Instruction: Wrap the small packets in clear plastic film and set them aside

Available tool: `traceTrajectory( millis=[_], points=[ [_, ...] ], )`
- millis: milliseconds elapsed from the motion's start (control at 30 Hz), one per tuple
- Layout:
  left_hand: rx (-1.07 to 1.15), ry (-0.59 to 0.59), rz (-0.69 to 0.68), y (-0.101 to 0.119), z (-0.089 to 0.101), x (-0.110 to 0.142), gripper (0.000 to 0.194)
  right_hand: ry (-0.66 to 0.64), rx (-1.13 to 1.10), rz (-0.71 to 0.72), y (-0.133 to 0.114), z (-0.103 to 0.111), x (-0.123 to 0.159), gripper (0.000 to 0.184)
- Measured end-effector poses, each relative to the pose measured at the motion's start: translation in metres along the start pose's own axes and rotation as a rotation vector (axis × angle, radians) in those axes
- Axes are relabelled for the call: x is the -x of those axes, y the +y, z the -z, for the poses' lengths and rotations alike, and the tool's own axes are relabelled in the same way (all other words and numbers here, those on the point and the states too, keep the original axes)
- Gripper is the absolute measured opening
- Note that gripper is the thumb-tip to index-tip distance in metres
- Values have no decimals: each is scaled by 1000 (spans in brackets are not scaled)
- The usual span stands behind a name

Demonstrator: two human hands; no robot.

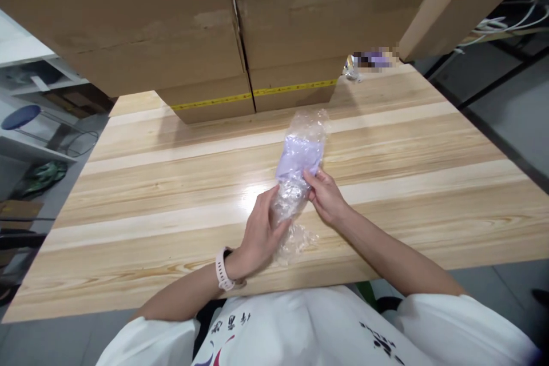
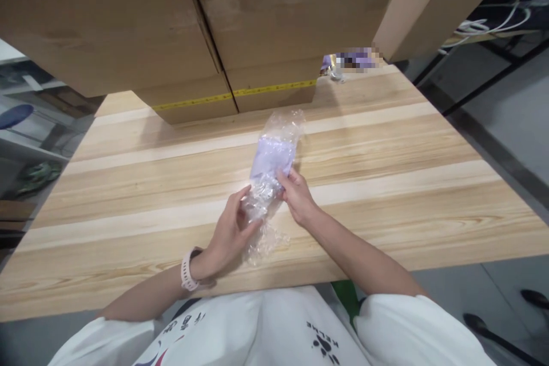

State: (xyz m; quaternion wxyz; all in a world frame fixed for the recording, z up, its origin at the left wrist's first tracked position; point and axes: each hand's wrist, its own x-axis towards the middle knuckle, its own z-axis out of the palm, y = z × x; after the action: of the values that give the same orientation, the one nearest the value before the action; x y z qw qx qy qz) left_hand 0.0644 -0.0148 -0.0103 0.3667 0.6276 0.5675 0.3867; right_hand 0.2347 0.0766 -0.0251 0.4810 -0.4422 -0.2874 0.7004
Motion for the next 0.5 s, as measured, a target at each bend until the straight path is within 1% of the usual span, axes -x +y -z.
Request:
traceTrajectory(
  millis=[67,100,133,167,200,233,300,333,367,400,433,467,500],
  points=[
    [119,-19,137,-1,1,-3,58,69,-12,54,-5,8,-9,54],
    [149,-21,168,-1,2,-3,49,95,-25,68,-7,12,-12,53],
    [143,-4,158,-1,3,-4,38,112,-45,73,-8,14,-14,52],
    [98,35,97,0,5,-3,27,119,-66,71,-9,16,-16,51],
    [22,87,-9,2,8,-2,17,118,-87,67,-9,16,-16,49],
    [-68,135,-156,4,10,-1,12,113,-105,60,-9,16,-17,48],
    [-212,175,-503,8,15,3,17,101,-135,42,-8,15,-16,44],
    [-238,177,-635,9,17,4,22,100,-152,32,-7,14,-15,41],
    [-234,178,-697,10,18,5,27,103,-175,20,-7,13,-15,39],
    [-200,185,-682,10,17,5,33,110,-205,8,-7,13,-15,36],
    [-138,198,-597,9,16,3,39,115,-237,-4,-7,12,-15,34],
    [-49,207,-456,8,14,1,45,115,-266,-15,-8,12,-15,32],
    [61,194,-287,6,12,-2,51,107,-286,-27,-9,11,-14,30]
  ],
)
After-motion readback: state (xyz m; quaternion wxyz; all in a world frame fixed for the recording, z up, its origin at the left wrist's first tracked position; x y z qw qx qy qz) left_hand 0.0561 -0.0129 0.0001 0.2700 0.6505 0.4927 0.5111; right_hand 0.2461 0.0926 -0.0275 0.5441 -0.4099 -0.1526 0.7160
